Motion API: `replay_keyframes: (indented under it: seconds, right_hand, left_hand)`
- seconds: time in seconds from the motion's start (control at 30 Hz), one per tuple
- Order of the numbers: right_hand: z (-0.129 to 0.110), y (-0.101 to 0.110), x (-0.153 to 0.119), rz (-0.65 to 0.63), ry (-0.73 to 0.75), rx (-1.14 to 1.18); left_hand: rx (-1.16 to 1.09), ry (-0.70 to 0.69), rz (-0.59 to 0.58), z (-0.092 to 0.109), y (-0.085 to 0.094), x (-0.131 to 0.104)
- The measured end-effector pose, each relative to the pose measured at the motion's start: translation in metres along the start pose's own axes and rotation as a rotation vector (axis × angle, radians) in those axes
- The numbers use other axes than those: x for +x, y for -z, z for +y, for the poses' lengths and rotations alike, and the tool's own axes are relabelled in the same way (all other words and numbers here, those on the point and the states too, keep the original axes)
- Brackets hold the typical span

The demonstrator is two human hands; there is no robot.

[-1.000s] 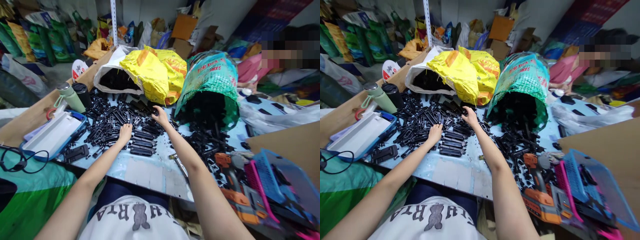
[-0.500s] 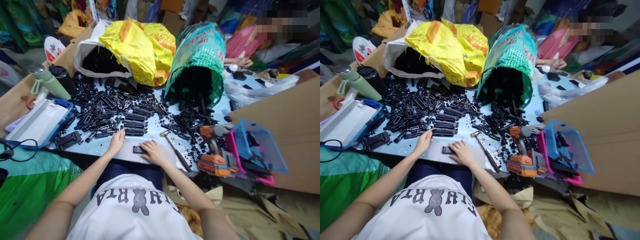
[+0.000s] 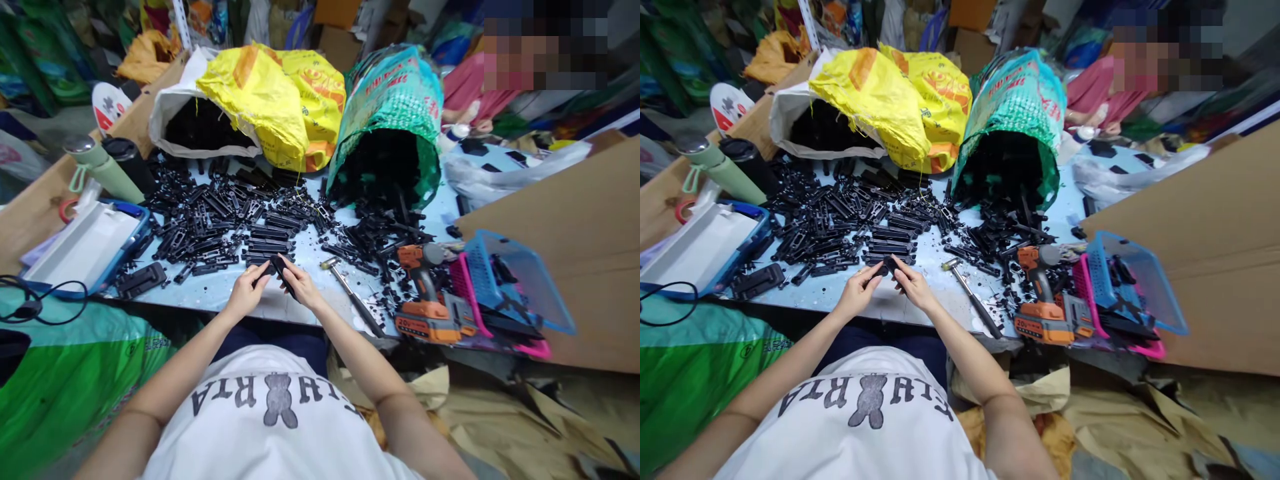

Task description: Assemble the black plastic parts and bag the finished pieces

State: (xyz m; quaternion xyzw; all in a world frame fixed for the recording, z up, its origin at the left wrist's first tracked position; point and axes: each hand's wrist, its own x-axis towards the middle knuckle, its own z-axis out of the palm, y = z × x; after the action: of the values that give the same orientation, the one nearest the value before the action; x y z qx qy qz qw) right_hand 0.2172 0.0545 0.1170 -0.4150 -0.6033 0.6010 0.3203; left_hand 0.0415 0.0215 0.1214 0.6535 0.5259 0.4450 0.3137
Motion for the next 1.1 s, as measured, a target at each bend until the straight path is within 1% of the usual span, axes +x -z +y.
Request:
replay_keyframes:
  seconds: [0.07,0.13,0.2,0.27,0.3,0.33,0.43,0.47,0.5,0.57,0.6,0.63,0.7,0.77,0.8,0.83,0.87,0.9,0.93,0.97,1.03,1.07,1.1]
  right_hand:
    - [-0.002,0.003,-0.001,-0.003,0.016,-0.020]
    - [-0.002,0.007,-0.001,-0.041,0.049,-0.069]
    - [-0.002,0.010,-0.002,-0.079,0.101,-0.150]
    - [0.000,0.010,-0.002,-0.090,0.157,-0.217]
    - [0.000,0.008,-0.002,-0.074,0.178,-0.232]
    - [0.001,0.004,-0.003,-0.040,0.197,-0.232]
    - [0.002,-0.012,-0.006,0.094,0.264,-0.202]
    - [0.003,-0.017,-0.008,0.127,0.291,-0.205]
    - [0.004,-0.021,-0.009,0.146,0.317,-0.215]
    - [0.007,-0.027,-0.012,0.167,0.348,-0.242]
    - [0.009,-0.028,-0.013,0.173,0.346,-0.255]
    - [0.011,-0.028,-0.013,0.173,0.333,-0.269]
    - [0.014,-0.022,-0.011,0.120,0.287,-0.355]
    - [0.015,-0.004,-0.005,0.047,0.224,-0.573]
    - [0.015,0.010,0.000,0.045,0.183,-0.721]
    - [0.014,0.028,0.005,0.080,0.130,-0.881]
    - [0.013,0.047,0.011,0.146,0.062,-1.041]
    - [0.012,0.068,0.017,0.242,-0.018,-1.182]
    - [0.010,0.088,0.022,0.314,-0.109,-1.311]
    - [0.010,0.108,0.028,0.348,-0.200,-1.419]
    - [0.008,0.140,0.038,0.356,-0.328,-1.554]
    - [0.008,0.152,0.042,0.359,-0.356,-1.586]
    - [0.007,0.161,0.047,0.374,-0.363,-1.598]
  left_hand:
    - [0.017,-0.025,-0.002,0.001,0.003,0.001]
    - [0.046,-0.042,0.006,0.002,0.003,0.000]
    - [0.086,-0.056,0.015,0.004,0.001,-0.001]
    - [0.115,-0.069,0.041,0.007,-0.004,-0.002]
    - [0.118,-0.072,0.075,0.009,-0.008,-0.003]
    - [0.113,-0.074,0.134,0.012,-0.012,-0.003]
    - [0.075,-0.092,0.359,0.022,-0.022,-0.002]
    - [0.065,-0.114,0.396,0.024,-0.024,0.000]
    - [0.058,-0.140,0.397,0.025,-0.024,0.001]
    - [0.052,-0.180,0.327,0.023,-0.022,0.004]
    - [0.051,-0.176,0.290,0.020,-0.022,0.004]
    - [0.049,-0.149,0.265,0.016,-0.023,0.003]
    - [0.046,-0.031,0.246,0.005,-0.028,-0.003]
    - [0.094,0.119,0.226,-0.007,-0.035,-0.015]
    - [0.158,0.169,0.207,-0.011,-0.039,-0.022]
    - [0.249,0.185,0.178,-0.015,-0.041,-0.027]
    - [0.358,0.160,0.133,-0.017,-0.043,-0.031]
    - [0.468,0.092,0.064,-0.019,-0.043,-0.033]
    - [0.561,-0.004,-0.030,-0.020,-0.042,-0.032]
    - [0.630,-0.107,-0.143,-0.021,-0.041,-0.029]
    - [0.701,-0.262,-0.390,-0.025,-0.039,-0.019]
    - [0.720,-0.297,-0.489,-0.027,-0.038,-0.014]
    - [0.738,-0.308,-0.557,-0.029,-0.037,-0.008]
